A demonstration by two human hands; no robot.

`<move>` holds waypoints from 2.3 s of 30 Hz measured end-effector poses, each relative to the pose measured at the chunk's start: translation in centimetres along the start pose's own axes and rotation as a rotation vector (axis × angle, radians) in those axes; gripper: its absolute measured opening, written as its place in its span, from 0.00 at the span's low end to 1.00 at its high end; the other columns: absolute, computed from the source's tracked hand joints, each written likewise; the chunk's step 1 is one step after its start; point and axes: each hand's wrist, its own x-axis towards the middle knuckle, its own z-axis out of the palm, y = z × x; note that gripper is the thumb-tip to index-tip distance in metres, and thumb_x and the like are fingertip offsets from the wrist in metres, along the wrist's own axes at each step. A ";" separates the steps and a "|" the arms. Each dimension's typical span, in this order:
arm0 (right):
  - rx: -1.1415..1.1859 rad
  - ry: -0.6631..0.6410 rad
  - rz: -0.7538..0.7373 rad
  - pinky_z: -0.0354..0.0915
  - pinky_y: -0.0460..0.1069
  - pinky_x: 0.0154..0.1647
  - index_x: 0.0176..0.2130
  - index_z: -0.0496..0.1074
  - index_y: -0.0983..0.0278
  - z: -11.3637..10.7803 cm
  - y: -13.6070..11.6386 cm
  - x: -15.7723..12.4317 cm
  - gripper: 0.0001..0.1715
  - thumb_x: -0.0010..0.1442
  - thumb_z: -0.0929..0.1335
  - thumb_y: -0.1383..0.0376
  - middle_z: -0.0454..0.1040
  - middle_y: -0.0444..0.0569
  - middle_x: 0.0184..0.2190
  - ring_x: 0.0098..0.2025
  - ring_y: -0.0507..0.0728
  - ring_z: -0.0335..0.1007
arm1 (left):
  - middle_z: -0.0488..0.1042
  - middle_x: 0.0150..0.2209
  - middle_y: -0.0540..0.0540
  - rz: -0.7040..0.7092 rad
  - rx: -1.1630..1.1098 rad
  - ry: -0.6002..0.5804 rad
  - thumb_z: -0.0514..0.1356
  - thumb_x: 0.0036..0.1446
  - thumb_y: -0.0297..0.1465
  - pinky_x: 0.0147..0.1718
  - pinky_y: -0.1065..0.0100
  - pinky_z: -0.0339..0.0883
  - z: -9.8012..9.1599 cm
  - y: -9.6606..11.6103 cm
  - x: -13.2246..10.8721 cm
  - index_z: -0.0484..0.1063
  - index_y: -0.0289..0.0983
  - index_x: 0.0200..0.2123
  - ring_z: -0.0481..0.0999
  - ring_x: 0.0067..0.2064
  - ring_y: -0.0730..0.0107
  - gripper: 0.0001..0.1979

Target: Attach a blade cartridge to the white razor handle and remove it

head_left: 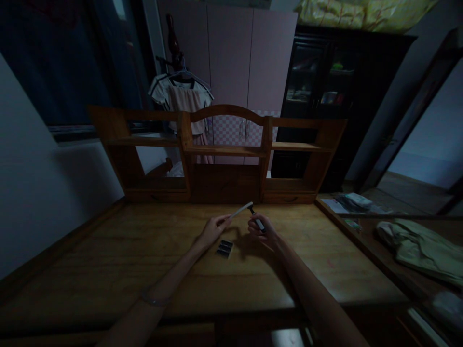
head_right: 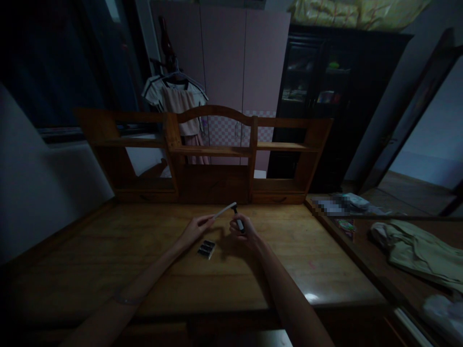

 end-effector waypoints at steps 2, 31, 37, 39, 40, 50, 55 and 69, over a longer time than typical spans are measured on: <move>-0.006 -0.007 0.003 0.39 0.39 0.04 0.16 0.52 0.63 -0.1 0.1 0.1 0.21 0.52 0.64 0.58 0.50 0.36 0.09 0.09 0.44 0.39 | 0.75 0.45 0.43 -0.018 0.021 0.028 0.57 0.54 0.42 0.48 0.62 0.64 0.0 0.1 0.0 0.73 0.34 0.46 0.73 0.46 0.60 0.21; 0.015 -0.078 -0.016 0.42 0.38 0.04 0.17 0.51 0.63 -0.6 0.0 0.0 0.23 0.56 0.63 0.58 0.50 0.36 0.10 0.10 0.44 0.39 | 0.74 0.46 0.44 0.023 0.035 0.047 0.56 0.55 0.41 0.51 0.62 0.62 0.1 1.0 -0.3 0.72 0.34 0.47 0.72 0.49 0.60 0.21; 0.023 -0.090 -0.007 0.42 0.39 0.04 0.16 0.52 0.63 -0.8 -0.1 0.1 0.23 0.55 0.64 0.58 0.50 0.36 0.10 0.10 0.44 0.39 | 0.75 0.46 0.44 0.003 0.060 0.052 0.55 0.56 0.42 0.49 0.62 0.64 0.1 1.0 -0.2 0.72 0.34 0.47 0.73 0.47 0.60 0.21; 0.016 -0.090 0.009 0.42 0.39 0.04 0.16 0.51 0.63 -0.8 -0.2 0.1 0.23 0.54 0.64 0.57 0.50 0.36 0.10 0.10 0.44 0.39 | 0.74 0.46 0.44 -0.003 0.055 0.073 0.55 0.55 0.42 0.49 0.62 0.64 0.0 1.0 -0.3 0.72 0.34 0.47 0.72 0.47 0.60 0.21; 0.014 -0.091 0.008 0.43 0.39 0.04 0.16 0.51 0.63 -0.8 -0.2 0.1 0.24 0.54 0.64 0.57 0.49 0.36 0.10 0.09 0.44 0.40 | 0.74 0.46 0.44 0.002 0.048 0.067 0.55 0.55 0.42 0.49 0.62 0.64 0.1 1.1 -0.3 0.72 0.34 0.47 0.72 0.48 0.60 0.22; 0.026 -0.077 -0.013 0.42 0.39 0.04 0.16 0.50 0.63 -0.5 -0.1 0.0 0.24 0.55 0.64 0.58 0.49 0.36 0.10 0.09 0.44 0.39 | 0.75 0.45 0.44 0.006 0.057 0.065 0.56 0.55 0.41 0.49 0.61 0.64 -0.2 1.1 -0.3 0.73 0.34 0.46 0.73 0.47 0.59 0.20; 0.041 -0.091 -0.011 0.42 0.38 0.04 0.16 0.50 0.63 -0.3 -0.2 -0.1 0.24 0.55 0.64 0.58 0.49 0.36 0.10 0.09 0.44 0.38 | 0.74 0.46 0.45 0.020 0.038 -0.024 0.56 0.55 0.41 0.51 0.60 0.62 0.3 1.2 -0.4 0.72 0.35 0.46 0.72 0.48 0.60 0.20; 0.017 -0.107 -0.088 0.43 0.40 0.05 0.15 0.49 0.62 -0.8 -0.1 0.1 0.23 0.53 0.64 0.60 0.49 0.37 0.09 0.08 0.45 0.39 | 0.74 0.47 0.46 0.048 0.050 -0.075 0.55 0.56 0.39 0.49 0.61 0.64 0.2 2.3 -0.5 0.72 0.36 0.47 0.73 0.48 0.60 0.19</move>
